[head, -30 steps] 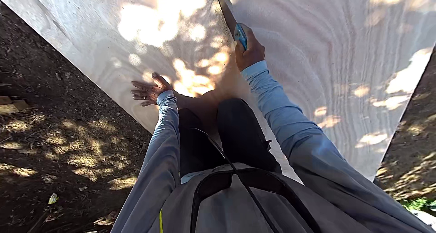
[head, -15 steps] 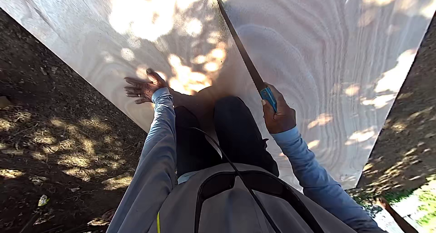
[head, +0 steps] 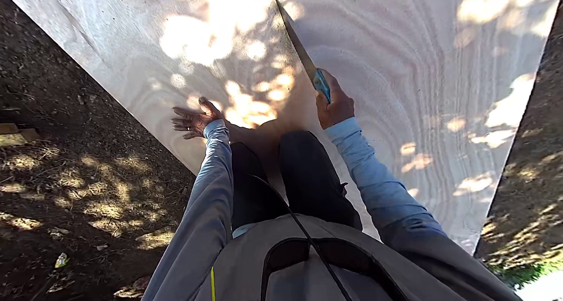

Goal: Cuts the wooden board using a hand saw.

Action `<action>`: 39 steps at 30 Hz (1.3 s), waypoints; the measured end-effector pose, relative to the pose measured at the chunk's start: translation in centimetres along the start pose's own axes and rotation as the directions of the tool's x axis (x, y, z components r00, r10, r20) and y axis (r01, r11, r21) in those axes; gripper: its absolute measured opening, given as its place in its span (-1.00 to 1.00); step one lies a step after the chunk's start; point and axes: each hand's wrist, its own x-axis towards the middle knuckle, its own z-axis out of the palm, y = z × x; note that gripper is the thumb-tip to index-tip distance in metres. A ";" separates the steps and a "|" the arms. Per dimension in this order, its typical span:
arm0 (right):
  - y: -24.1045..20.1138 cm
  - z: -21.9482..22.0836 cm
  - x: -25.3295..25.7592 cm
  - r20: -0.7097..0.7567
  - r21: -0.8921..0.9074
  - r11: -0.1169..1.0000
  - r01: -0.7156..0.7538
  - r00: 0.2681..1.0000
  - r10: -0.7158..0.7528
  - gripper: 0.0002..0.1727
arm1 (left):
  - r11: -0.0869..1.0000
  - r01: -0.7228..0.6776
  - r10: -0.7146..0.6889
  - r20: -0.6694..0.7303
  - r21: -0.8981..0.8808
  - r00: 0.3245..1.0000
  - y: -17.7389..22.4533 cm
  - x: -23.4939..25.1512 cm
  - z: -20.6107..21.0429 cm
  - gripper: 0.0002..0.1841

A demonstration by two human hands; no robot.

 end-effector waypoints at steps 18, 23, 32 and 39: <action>-1.6 0.1 2.7 0.036 0.016 1.000 -0.015 0.999 0.014 -0.40 | 1.000 0.002 -0.002 0.006 0.016 1.000 -0.6 0.1 0.5 0.12; 7.6 -1.2 -11.5 -0.019 0.018 0.999 -0.040 0.999 0.040 -0.43 | 0.999 -0.007 0.006 0.020 0.035 1.000 -0.6 -0.2 0.2 0.11; -3.6 2.2 8.0 0.043 -0.011 1.000 0.001 0.999 -0.001 -0.39 | 0.999 -0.001 0.001 0.016 0.033 1.000 -0.5 -0.4 -0.4 0.09; 3.1 0.7 -3.4 -0.020 0.056 0.998 0.015 1.000 -0.014 -0.42 | 0.999 -0.003 0.003 0.018 0.035 1.000 -0.8 -0.5 -0.4 0.09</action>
